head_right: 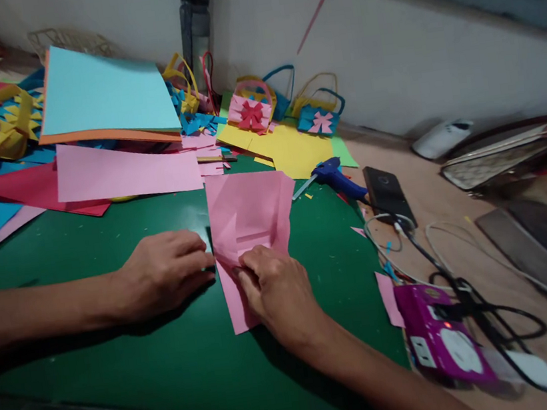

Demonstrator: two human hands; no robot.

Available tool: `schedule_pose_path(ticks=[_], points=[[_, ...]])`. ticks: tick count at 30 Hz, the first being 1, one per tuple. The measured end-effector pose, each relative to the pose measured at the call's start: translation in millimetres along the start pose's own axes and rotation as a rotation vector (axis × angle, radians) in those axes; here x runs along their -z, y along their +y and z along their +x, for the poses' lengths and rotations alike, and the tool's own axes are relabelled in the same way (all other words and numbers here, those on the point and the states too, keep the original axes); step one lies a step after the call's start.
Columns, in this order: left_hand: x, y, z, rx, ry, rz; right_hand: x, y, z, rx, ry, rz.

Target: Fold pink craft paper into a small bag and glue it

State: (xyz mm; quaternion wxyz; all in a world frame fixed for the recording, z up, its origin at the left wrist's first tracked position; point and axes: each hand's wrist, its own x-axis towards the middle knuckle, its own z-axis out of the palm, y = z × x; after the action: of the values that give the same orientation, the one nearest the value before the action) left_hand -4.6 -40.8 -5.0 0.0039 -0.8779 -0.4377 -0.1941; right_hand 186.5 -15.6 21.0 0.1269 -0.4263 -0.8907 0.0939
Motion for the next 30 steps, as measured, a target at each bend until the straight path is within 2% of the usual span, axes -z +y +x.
schedule_pose_path(ticks=[3, 7, 11, 16, 22, 26, 30], points=[[0, 9, -4, -0.141, -0.029, 0.084, -2, 0, -2, 0.036, 0.033, -0.026], [2, 16, -7, -0.102, -0.152, 0.087, -6, -1, -6, 0.092, 0.075, -0.100], [4, 16, -7, -0.067, -0.190, 0.085, -8, -3, -12, 0.162, 0.152, -0.230], [2, 14, -8, -0.077, -0.168, 0.088, -8, -5, -13, 0.265, 0.252, -0.294], [0, 13, -9, -0.104, -0.109, 0.076, -10, -4, -13, 0.362, 0.181, -0.344], [0, 14, -10, -0.111, -0.039, 0.090, -12, -5, -16, 0.419, 0.184, -0.391], [3, 13, -10, -0.142, -0.014, 0.166, -13, -4, -17, 0.425, 0.173, -0.396]])
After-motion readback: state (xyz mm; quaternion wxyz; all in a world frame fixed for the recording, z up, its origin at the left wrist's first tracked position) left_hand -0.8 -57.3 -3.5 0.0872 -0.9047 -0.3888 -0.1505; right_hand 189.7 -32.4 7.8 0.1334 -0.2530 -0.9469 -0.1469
